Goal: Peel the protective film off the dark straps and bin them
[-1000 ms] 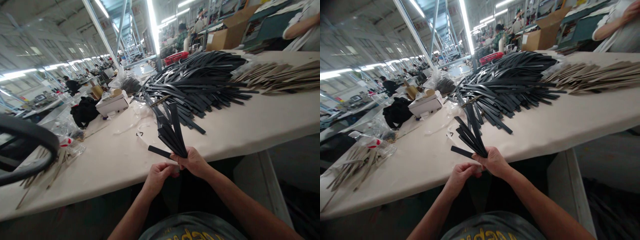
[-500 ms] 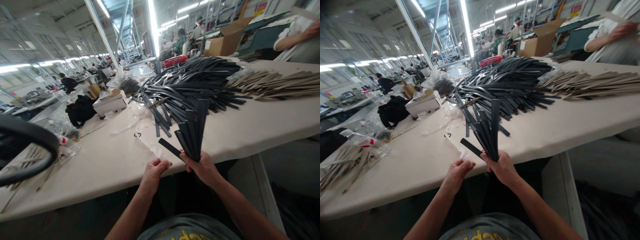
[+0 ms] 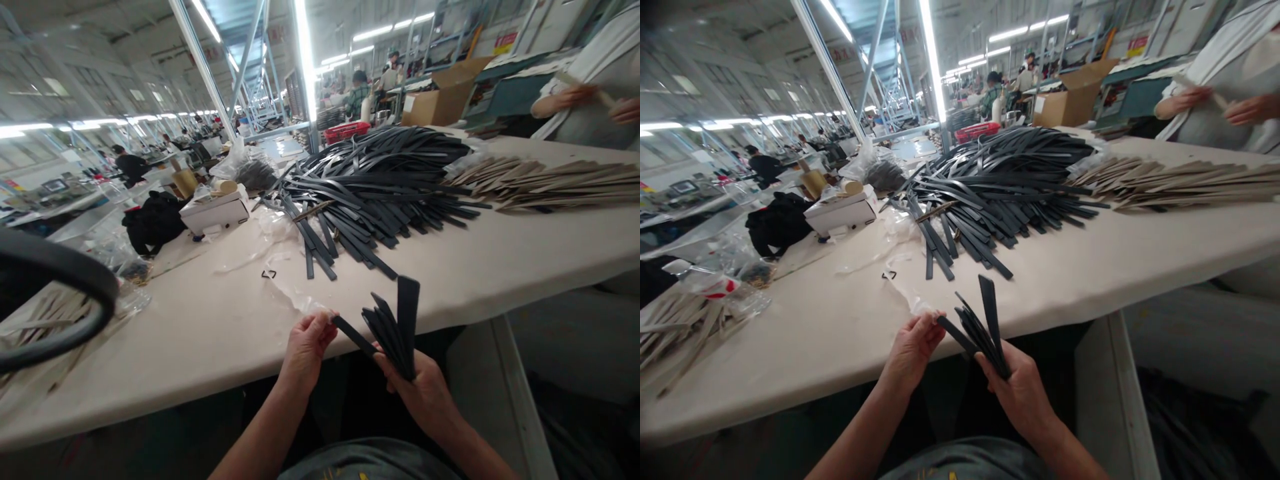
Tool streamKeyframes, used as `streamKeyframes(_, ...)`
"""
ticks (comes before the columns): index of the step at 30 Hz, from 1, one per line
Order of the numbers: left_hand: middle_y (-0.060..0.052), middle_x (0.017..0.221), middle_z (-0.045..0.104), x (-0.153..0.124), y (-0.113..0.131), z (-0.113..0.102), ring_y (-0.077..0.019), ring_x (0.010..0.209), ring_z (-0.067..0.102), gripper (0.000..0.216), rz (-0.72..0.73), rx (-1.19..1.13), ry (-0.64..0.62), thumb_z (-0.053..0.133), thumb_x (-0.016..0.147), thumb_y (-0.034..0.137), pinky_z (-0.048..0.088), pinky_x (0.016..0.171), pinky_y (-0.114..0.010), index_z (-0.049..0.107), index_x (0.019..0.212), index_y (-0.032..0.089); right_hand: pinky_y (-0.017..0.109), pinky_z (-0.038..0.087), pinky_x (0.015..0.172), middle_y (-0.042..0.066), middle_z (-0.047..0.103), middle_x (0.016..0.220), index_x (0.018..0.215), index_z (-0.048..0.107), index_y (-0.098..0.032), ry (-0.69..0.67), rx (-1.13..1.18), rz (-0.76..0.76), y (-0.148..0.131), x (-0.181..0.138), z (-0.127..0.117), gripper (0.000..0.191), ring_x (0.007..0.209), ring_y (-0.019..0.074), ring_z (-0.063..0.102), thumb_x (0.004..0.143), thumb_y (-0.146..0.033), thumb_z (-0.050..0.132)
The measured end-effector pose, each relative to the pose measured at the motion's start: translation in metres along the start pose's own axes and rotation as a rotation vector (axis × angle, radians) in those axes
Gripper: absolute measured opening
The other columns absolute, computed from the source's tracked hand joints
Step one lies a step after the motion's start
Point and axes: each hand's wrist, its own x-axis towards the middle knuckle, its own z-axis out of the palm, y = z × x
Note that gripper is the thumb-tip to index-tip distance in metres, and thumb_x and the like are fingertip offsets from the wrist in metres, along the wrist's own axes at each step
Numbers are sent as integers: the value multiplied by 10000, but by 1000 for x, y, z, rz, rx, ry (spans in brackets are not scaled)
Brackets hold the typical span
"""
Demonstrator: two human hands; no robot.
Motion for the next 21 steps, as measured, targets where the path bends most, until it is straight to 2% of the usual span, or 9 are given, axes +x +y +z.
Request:
streamKeyframes(7,-23,778,755,5,-8,-3,-88,712,663,329,54,3,22,901,548,369,499,709,-188,726,712,143,265,444,541,-21,538,641,870,645,-207,-18,-89,-92,1,-2,1,348,551,151,530,931,-521,510)
streamKeyframes(10,-30,787,762,4,-12,-5,-96,727,672,334,47,-1,10,898,551,382,503,713,-191,729,713,143,265,447,556,-19,551,659,912,645,-208,-40,-87,-78,1,0,4,343,566,154,534,933,-520,504)
streamKeyframes(14,-36,772,764,-5,-24,-2,-117,719,676,313,25,26,-28,893,563,364,509,713,-206,733,709,137,268,424,512,-23,519,586,807,617,-197,-52,-35,-40,-6,8,9,390,524,159,521,915,-554,502)
streamKeyframes(18,-48,746,757,-12,-24,-6,-141,708,674,260,26,78,-138,826,666,362,520,752,-252,742,733,125,278,440,538,-12,556,600,885,663,-184,-189,60,-20,-12,13,6,419,550,173,542,884,-582,535)
streamKeyframes(21,-49,763,757,-13,-13,-18,-147,754,670,288,110,51,-33,851,623,380,518,780,-252,752,731,132,289,443,575,10,597,606,816,691,-179,-337,44,27,-9,9,0,474,587,186,571,873,-618,523)
